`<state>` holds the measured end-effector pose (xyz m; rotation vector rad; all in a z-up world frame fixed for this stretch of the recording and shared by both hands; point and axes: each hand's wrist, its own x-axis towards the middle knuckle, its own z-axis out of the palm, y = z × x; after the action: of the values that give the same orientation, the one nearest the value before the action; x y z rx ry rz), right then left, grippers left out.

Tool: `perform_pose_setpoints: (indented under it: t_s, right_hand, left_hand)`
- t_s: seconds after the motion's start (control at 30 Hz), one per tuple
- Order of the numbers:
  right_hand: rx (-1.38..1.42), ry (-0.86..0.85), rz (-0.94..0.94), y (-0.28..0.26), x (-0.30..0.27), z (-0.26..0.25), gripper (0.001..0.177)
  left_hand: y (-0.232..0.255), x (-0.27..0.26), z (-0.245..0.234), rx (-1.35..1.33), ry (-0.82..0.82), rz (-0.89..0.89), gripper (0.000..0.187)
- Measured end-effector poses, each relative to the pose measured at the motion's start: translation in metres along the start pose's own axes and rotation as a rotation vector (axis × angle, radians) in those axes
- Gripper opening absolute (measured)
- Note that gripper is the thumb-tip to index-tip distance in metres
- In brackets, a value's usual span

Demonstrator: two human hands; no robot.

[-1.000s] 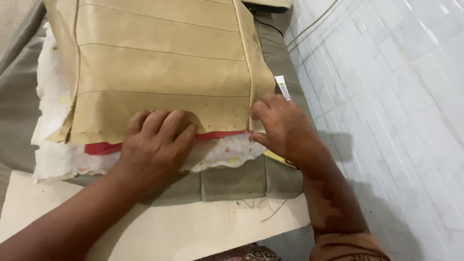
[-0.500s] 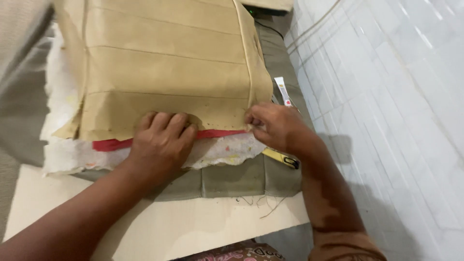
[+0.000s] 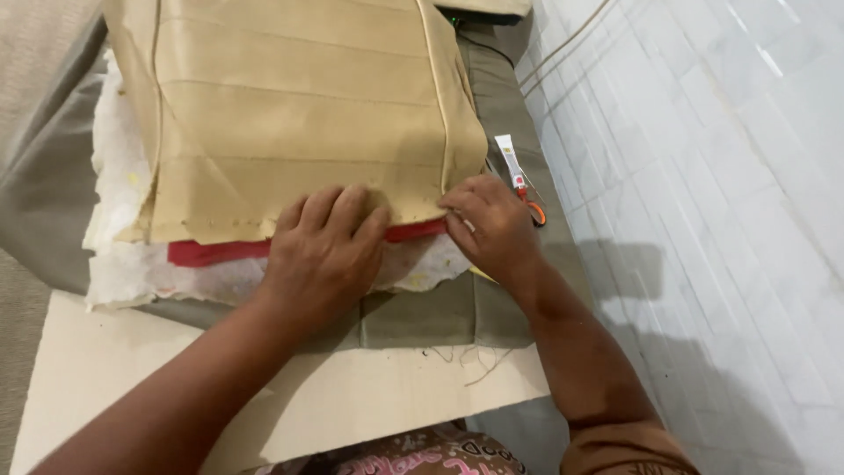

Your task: Upholstering a seat component by gluing and tucking a leather cover over foam padding

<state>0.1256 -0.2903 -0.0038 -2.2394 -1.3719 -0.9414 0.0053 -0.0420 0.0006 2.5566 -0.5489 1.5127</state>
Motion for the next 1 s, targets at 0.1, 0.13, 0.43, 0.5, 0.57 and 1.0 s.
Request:
perform_pose_setpoints:
  t_s: [0.1,0.13,0.43,0.5,0.57,1.0]
  right_hand:
    - [-0.100,0.046,-0.038,-0.002,-0.010,0.001,0.017]
    - [-0.107,0.050,-0.038,0.001,-0.008,0.003,0.017]
    - [-0.149,0.183,-0.039,-0.014,0.000,-0.012,0.014]
    - [-0.096,0.055,-0.056,-0.013,0.001,-0.005,0.016]
    - [0.022,-0.019,-0.037,-0.015,0.002,-0.010,0.015]
    - [0.126,-0.071,0.107,0.000,0.002,-0.005,0.047]
  left_hand:
    - [0.003,-0.005,0.014,0.015,0.045,0.001,0.019]
    - [-0.003,-0.005,0.015,0.013,0.052,0.007,0.019]
    - [-0.030,-0.018,-0.001,0.064,0.076,0.051,0.015]
    - [-0.034,-0.022,0.006,0.076,0.070,0.076,0.019]
    - [-0.031,-0.017,0.003,0.089,0.076,0.074,0.018]
    - [-0.030,-0.013,0.006,0.057,0.117,0.047,0.015]
